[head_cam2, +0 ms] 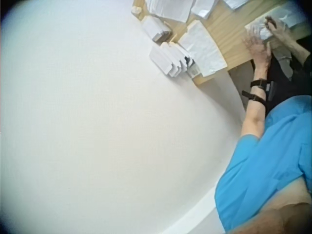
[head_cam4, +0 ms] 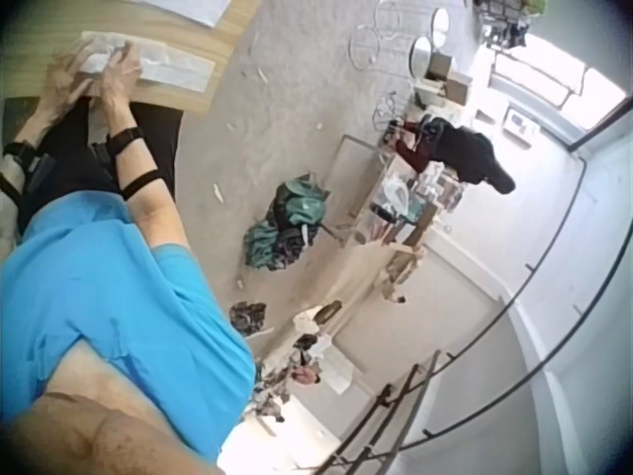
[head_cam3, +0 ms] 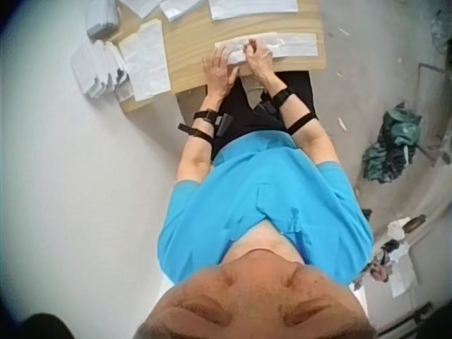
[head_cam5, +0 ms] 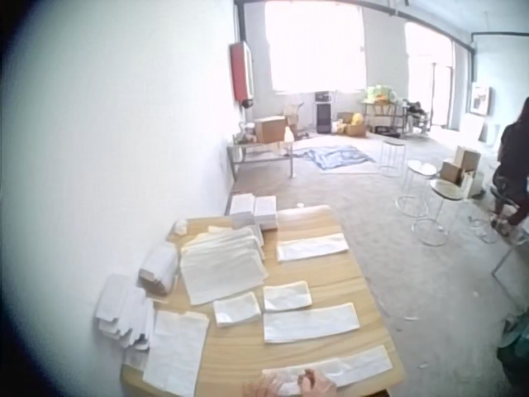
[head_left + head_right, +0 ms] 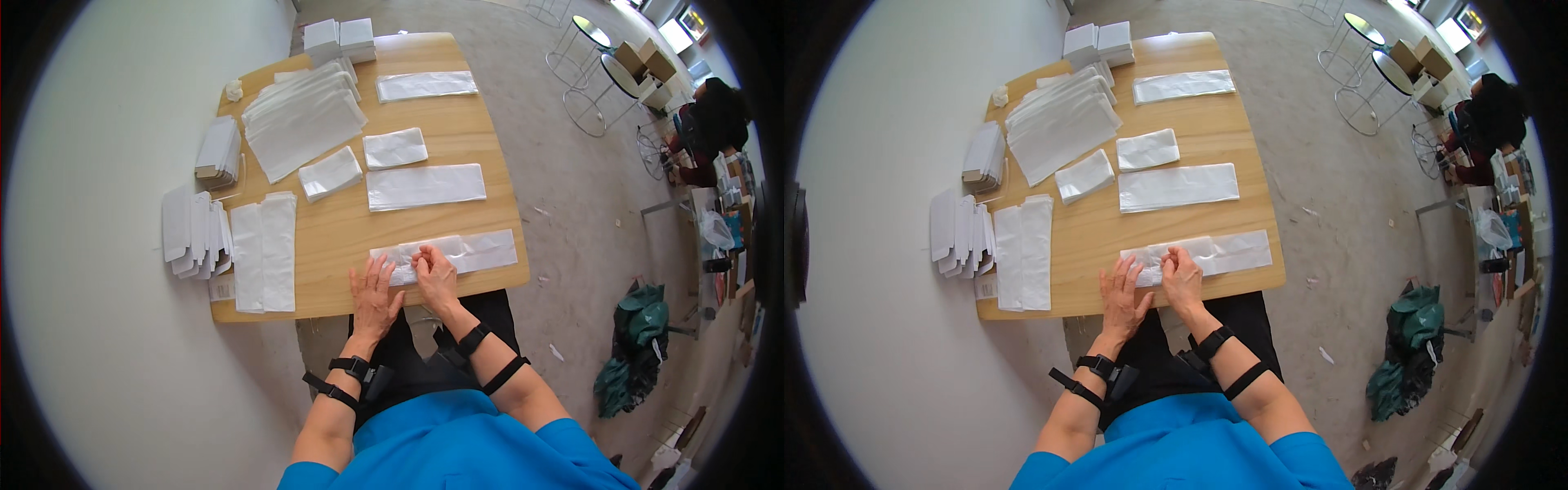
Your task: The recorder is folding several rectangular white plastic or foam sheets on a wooden table.
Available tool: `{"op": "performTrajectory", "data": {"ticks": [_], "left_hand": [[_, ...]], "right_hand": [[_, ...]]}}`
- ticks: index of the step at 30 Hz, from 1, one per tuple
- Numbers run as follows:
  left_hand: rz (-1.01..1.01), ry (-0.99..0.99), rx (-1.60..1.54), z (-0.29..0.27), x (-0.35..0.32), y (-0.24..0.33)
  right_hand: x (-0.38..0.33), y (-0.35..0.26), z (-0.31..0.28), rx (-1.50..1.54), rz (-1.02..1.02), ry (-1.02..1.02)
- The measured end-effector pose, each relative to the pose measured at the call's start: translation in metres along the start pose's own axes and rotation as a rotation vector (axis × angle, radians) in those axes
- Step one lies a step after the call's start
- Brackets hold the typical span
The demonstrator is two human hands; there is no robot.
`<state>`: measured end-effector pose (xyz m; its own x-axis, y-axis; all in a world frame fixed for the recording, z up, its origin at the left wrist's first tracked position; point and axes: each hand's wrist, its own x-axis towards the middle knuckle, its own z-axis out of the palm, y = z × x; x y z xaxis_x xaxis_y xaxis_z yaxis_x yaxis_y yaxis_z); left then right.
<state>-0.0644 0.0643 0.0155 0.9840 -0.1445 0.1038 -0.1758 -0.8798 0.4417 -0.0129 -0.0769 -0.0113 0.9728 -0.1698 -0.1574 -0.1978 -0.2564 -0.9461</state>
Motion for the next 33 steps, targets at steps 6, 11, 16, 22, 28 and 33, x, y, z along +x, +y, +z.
{"op": "performTrajectory", "data": {"ticks": [6,11,16,22,28,33], "left_hand": [[0.062,0.152,-0.037,0.002,0.002,-0.003],[-0.165,0.27,-0.271,0.011,0.003,-0.009],[-0.081,0.226,-0.122,-0.004,0.005,0.007],[-0.007,0.155,0.038,0.008,0.006,0.016],[0.013,0.188,-0.003,0.014,0.007,0.009],[-0.173,0.273,-0.245,0.015,0.004,0.004]], "right_hand": [[-0.003,-0.005,0.001,0.001,0.022,0.014],[-0.002,-0.007,0.002,-0.011,0.025,0.013],[0.0,-0.005,-0.001,-0.025,0.022,0.015],[0.001,-0.007,0.002,-0.031,0.015,0.026],[0.001,-0.006,0.002,-0.045,0.012,0.036],[0.001,-0.008,0.002,-0.046,0.029,0.038]]}}
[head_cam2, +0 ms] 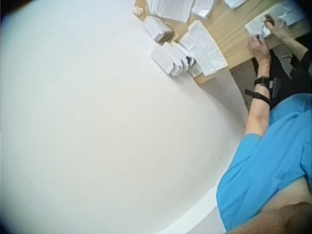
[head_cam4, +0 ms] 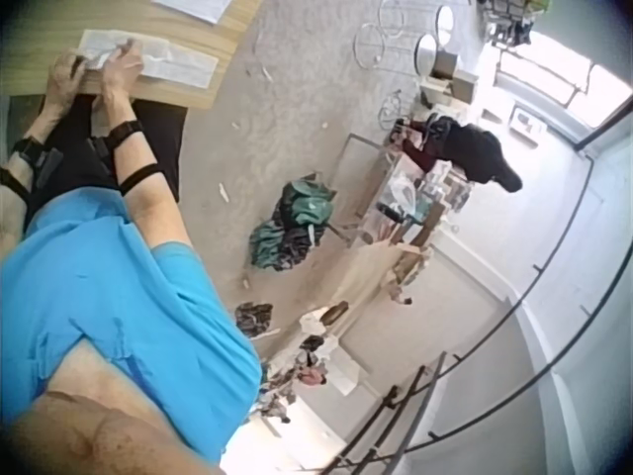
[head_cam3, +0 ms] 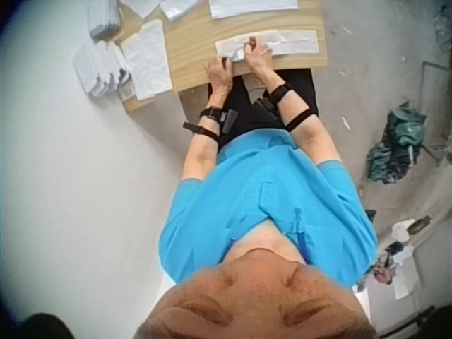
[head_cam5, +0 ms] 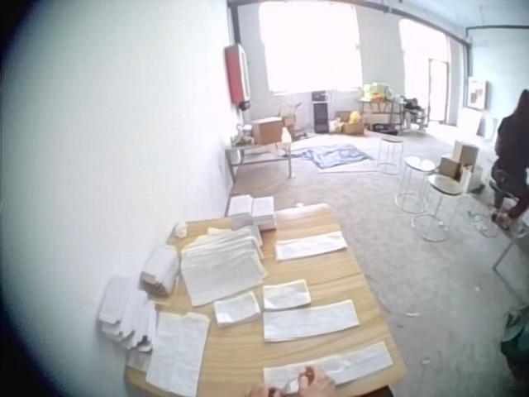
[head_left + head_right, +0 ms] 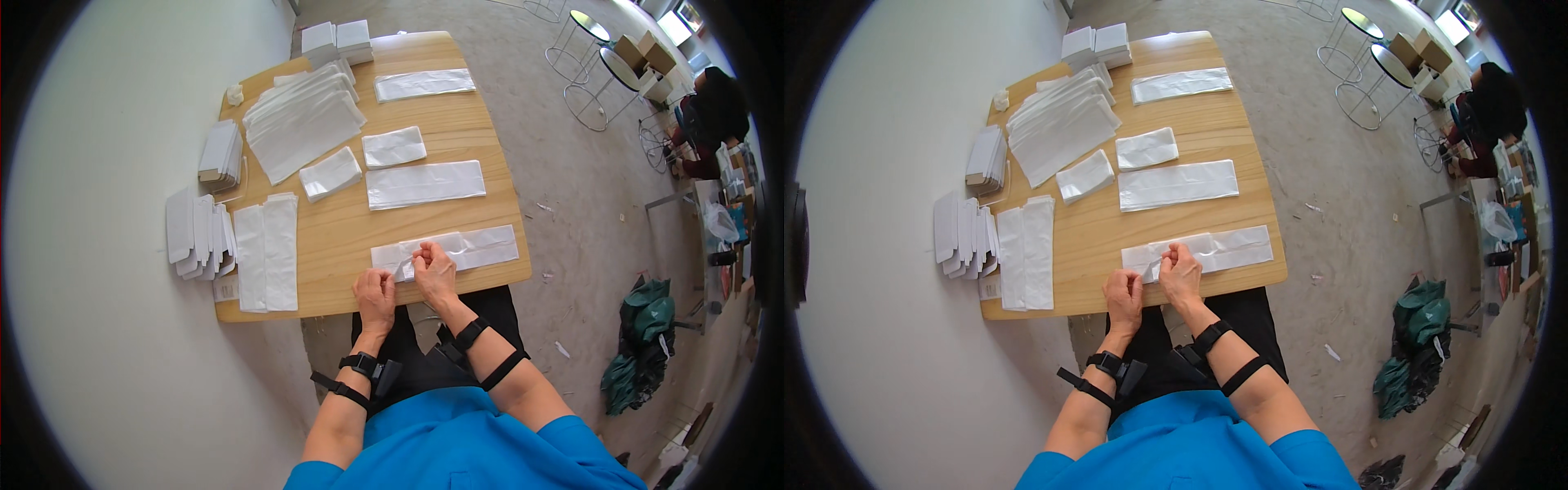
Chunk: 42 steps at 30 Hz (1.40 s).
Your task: The recorder is folding several rectangular white plastic or foam sheets on a wooden table.
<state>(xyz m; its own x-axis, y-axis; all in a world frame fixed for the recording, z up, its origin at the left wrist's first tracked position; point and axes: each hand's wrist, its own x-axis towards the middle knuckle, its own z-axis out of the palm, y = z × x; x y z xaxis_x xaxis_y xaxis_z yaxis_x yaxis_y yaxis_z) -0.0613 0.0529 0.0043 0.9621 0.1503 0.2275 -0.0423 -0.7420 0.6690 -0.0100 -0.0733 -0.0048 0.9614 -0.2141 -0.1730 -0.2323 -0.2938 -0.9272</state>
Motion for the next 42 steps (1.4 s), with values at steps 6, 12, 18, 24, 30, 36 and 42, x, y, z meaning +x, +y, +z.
{"op": "performTrajectory", "data": {"ticks": [6,12,18,24,30,36,42], "left_hand": [[-0.404,0.266,-0.554,0.003,0.0,0.006],[-0.346,0.285,-0.444,0.001,-0.005,0.019],[0.055,0.157,-0.157,-0.007,0.003,0.056],[0.215,0.06,-0.101,0.001,0.002,0.072],[-0.065,0.282,-0.057,0.011,0.001,0.056],[-0.579,0.298,-0.595,0.02,-0.01,-0.004],[-0.626,0.248,-0.743,0.019,-0.009,-0.006]], "right_hand": [[0.0,-0.004,-0.003,-0.006,0.007,-0.013],[0.0,-0.014,-0.018,0.077,0.031,-0.034],[0.0,-0.041,-0.037,0.087,0.161,-0.209],[0.005,-0.038,-0.047,0.109,0.092,-0.333],[-0.002,-0.044,-0.035,0.308,-0.048,-0.524],[-0.003,-0.043,-0.042,-0.24,-0.446,-0.054],[-0.011,-0.012,-0.048,-0.525,-0.608,-0.103]]}}
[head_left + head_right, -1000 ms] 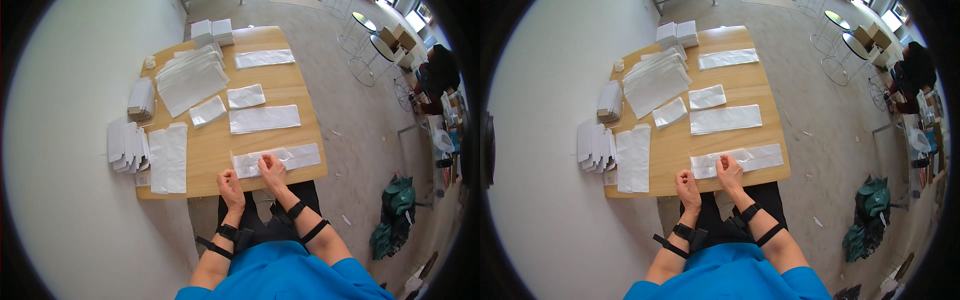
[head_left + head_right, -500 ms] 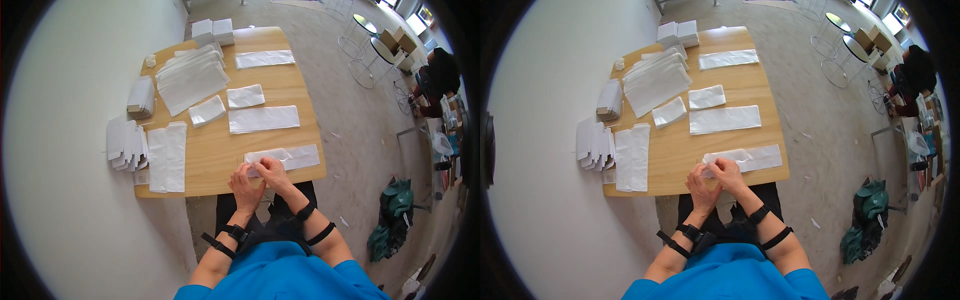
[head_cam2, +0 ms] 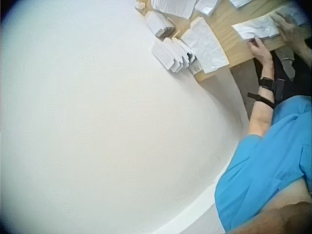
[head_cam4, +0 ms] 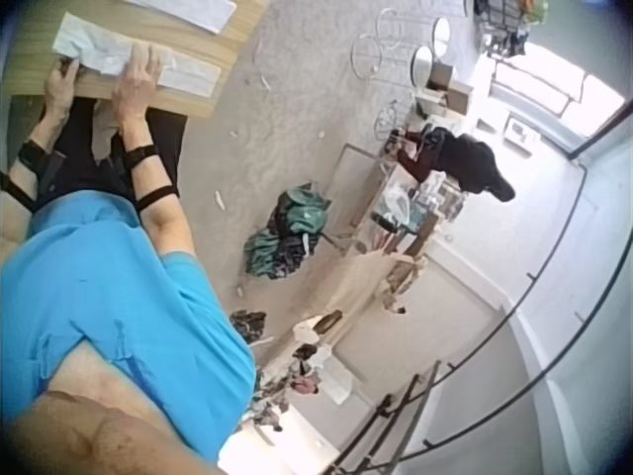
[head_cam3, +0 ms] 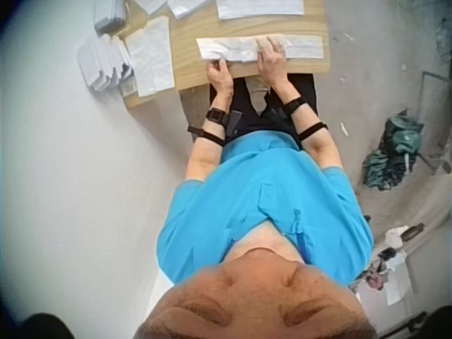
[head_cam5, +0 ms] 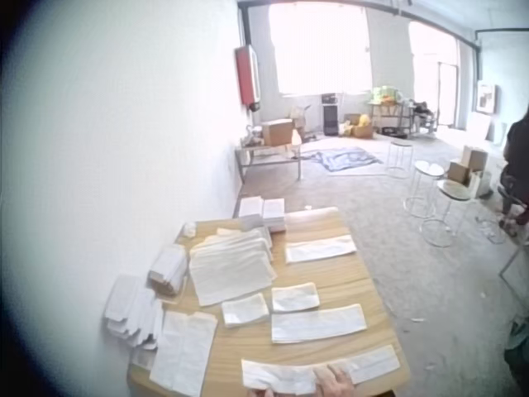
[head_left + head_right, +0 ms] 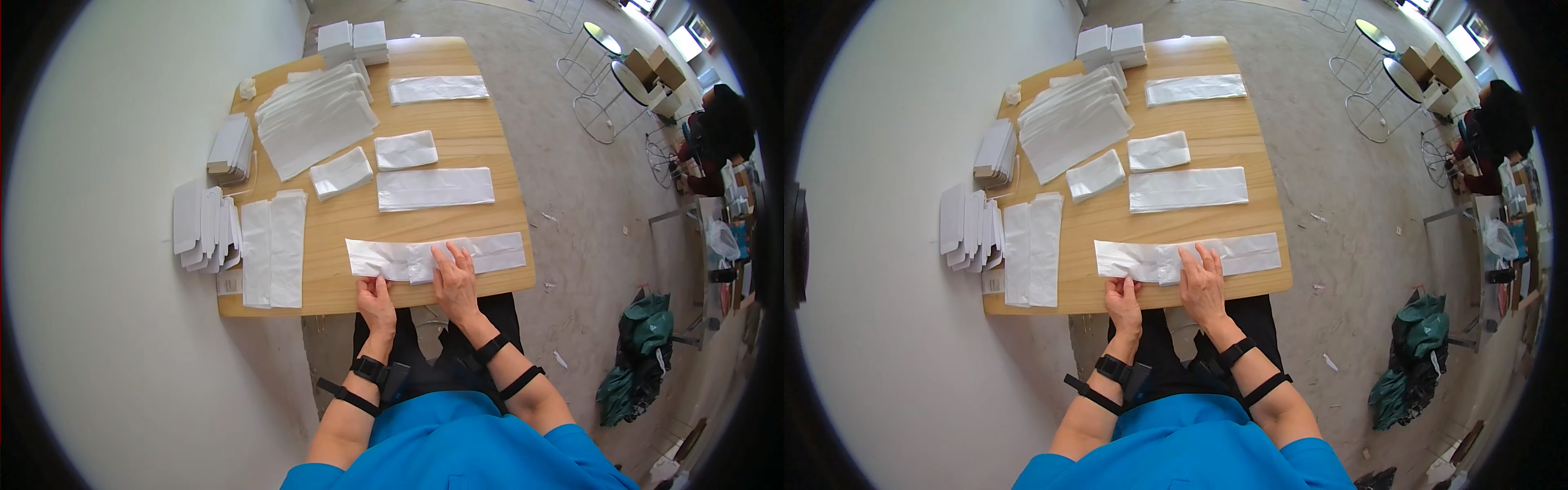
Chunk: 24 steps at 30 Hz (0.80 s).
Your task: The recorder is folding several rectangular white plastic or foam sheets on a wooden table.
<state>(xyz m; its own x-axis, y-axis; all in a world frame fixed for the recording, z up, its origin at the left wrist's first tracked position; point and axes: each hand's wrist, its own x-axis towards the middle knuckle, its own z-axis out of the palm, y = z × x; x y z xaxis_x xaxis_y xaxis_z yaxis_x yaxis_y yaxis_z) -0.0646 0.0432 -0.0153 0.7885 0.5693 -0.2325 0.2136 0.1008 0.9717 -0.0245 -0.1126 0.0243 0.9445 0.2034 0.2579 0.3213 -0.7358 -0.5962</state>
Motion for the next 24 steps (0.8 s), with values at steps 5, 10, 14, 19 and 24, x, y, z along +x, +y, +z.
{"op": "performTrajectory", "data": {"ticks": [5,10,14,19,24], "left_hand": [[0.02,-0.031,-0.053,0.005,-0.004,0.003],[0.012,-0.035,-0.066,0.004,-0.004,0.003],[0.005,-0.054,-0.075,0.004,-0.007,0.005],[-0.035,-0.102,-0.102,0.001,-0.013,0.003],[-0.102,-0.074,-0.169,-0.007,-0.012,0.003]], "right_hand": [[-0.006,0.006,0.01,-0.033,-0.021,-0.045],[-0.003,0.003,0.009,-0.025,-0.021,-0.073],[-0.004,0.003,0.012,0.003,-0.025,-0.068],[-0.006,0.004,0.008,0.021,-0.019,-0.064],[-0.009,0.007,0.002,0.007,-0.044,0.006]]}}
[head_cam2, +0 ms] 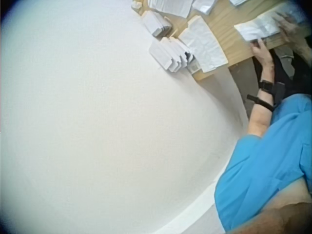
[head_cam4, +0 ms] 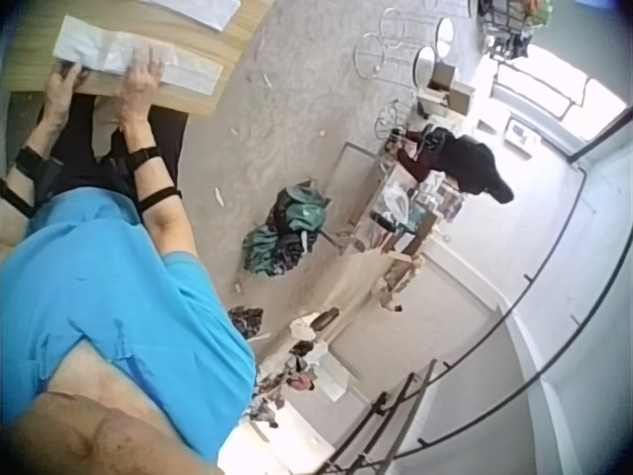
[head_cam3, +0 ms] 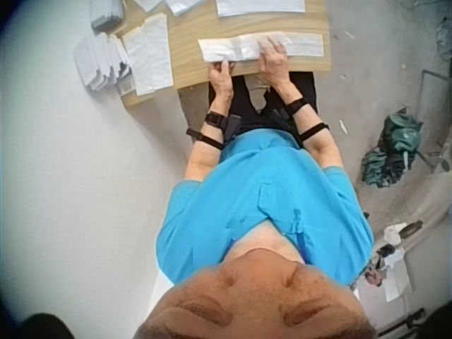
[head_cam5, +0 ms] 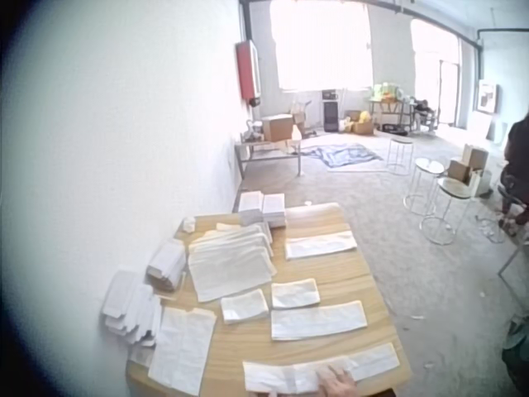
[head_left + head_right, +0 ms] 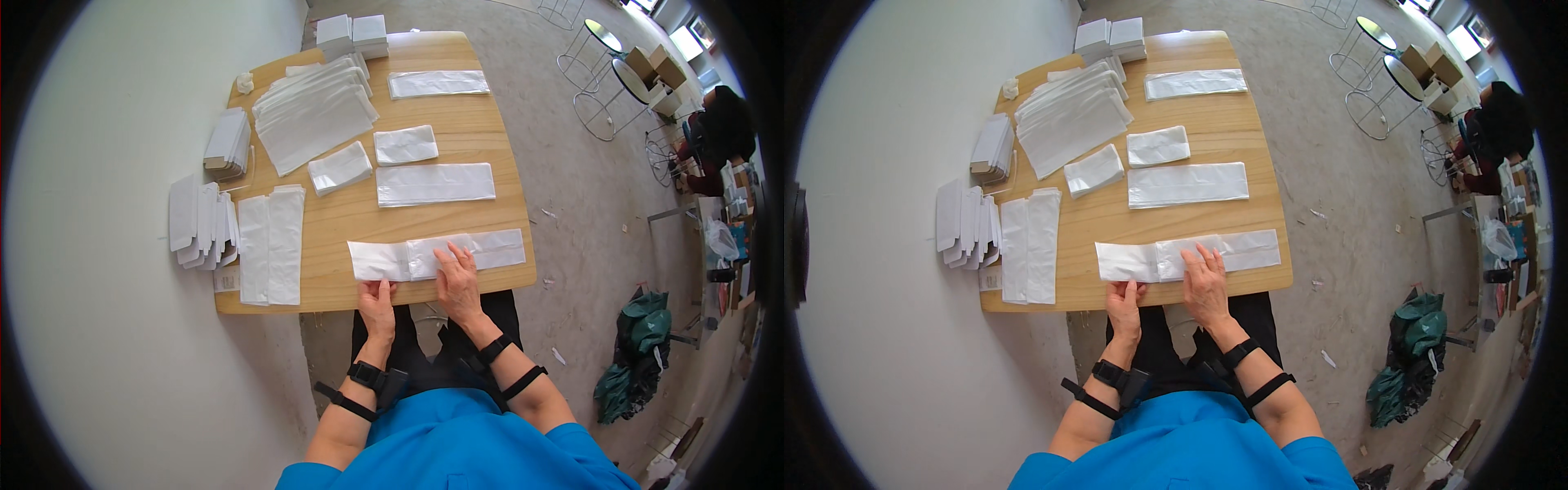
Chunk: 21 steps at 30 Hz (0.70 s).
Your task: The recorder is folding several rectangular white plastic or foam sheets on a wooden table.
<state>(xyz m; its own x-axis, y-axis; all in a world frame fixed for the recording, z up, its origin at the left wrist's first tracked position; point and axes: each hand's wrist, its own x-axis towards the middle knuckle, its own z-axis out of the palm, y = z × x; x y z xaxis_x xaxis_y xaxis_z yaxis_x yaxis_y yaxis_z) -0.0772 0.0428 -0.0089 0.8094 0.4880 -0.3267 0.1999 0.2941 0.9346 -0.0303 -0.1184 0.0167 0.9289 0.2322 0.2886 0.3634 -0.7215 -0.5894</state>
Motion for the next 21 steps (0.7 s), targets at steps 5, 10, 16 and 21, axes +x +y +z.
{"op": "performTrajectory", "data": {"ticks": [5,10,16,21], "left_hand": [[0.151,0.201,0.508,-0.01,-0.016,0.029],[0.631,-0.14,0.786,-0.011,-0.015,0.042],[0.352,-0.158,0.531,0.003,0.002,0.026],[0.22,-0.17,0.447,-0.004,0.011,0.016]], "right_hand": [[-0.001,-0.003,-0.008,-0.003,0.035,0.038],[0.013,-0.025,0.016,0.133,0.13,0.034],[0.027,-0.036,0.034,0.053,0.307,-0.115],[0.027,-0.03,0.043,0.018,0.355,-0.141]]}}
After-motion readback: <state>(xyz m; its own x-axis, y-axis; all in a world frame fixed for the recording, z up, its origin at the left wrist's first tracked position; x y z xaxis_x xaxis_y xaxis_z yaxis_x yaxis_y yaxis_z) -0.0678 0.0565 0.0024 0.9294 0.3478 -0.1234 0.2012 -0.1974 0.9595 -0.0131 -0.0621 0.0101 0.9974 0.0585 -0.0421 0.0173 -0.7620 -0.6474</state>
